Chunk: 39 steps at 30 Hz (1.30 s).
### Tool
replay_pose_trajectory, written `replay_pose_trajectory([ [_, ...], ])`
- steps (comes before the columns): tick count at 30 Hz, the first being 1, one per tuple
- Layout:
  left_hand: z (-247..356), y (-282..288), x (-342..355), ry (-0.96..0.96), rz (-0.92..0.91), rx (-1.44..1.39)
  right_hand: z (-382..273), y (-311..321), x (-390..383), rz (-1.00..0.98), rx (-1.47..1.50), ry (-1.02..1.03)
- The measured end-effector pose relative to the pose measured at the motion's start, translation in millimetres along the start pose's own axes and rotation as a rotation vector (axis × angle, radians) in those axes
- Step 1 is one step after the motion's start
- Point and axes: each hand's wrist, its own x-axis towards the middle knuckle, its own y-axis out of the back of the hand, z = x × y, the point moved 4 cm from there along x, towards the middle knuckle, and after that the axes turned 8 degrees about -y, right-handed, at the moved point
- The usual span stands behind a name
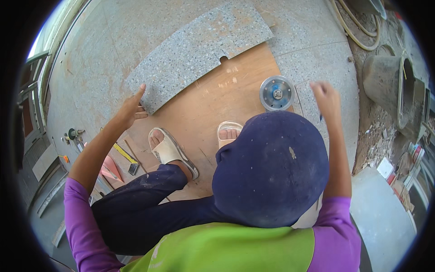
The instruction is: Measure, cut a notch into a tile using an angle grinder, and then test the fit on a staircase step.
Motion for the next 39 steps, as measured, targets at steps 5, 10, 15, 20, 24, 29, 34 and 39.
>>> replay_pose_trajectory([
  [5,10.7,7.4,-4.0,0.011,0.133,0.253,30.4,-28.7,-97.0,-0.106,0.242,-0.201],
  [10,43.2,13.6,-11.2,-0.200,0.332,0.576,12.5,-57.3,-103.6,-0.155,0.326,-0.214],
  [15,88.0,-74.1,-37.2,-0.692,0.011,0.750,-11.2,-70.5,-100.7,-0.156,0.378,-0.222],
  [20,60.1,-202.3,-51.1,-0.746,-0.546,0.680,-37.8,-77.9,-93.2,-0.166,0.420,-0.215],
  [24,32.1,-310.6,-82.8,-0.702,-0.845,0.478,-59.9,-80.9,-87.2,-0.203,0.471,-0.210],
  [29,89.5,-379.2,-116.9,-0.840,-0.782,-0.154,-71.9,-27.5,-71.9,-0.053,0.642,-0.167],
  [34,141.3,-370.0,-146.2,-0.810,-1.158,-0.403,-106.0,12.3,-81.3,-0.274,1.462,-0.113],
  [39,124.5,-375.3,-136.7,-0.436,-1.493,-0.469,-100.3,3.5,-64.5,-0.409,1.389,-0.005],
])
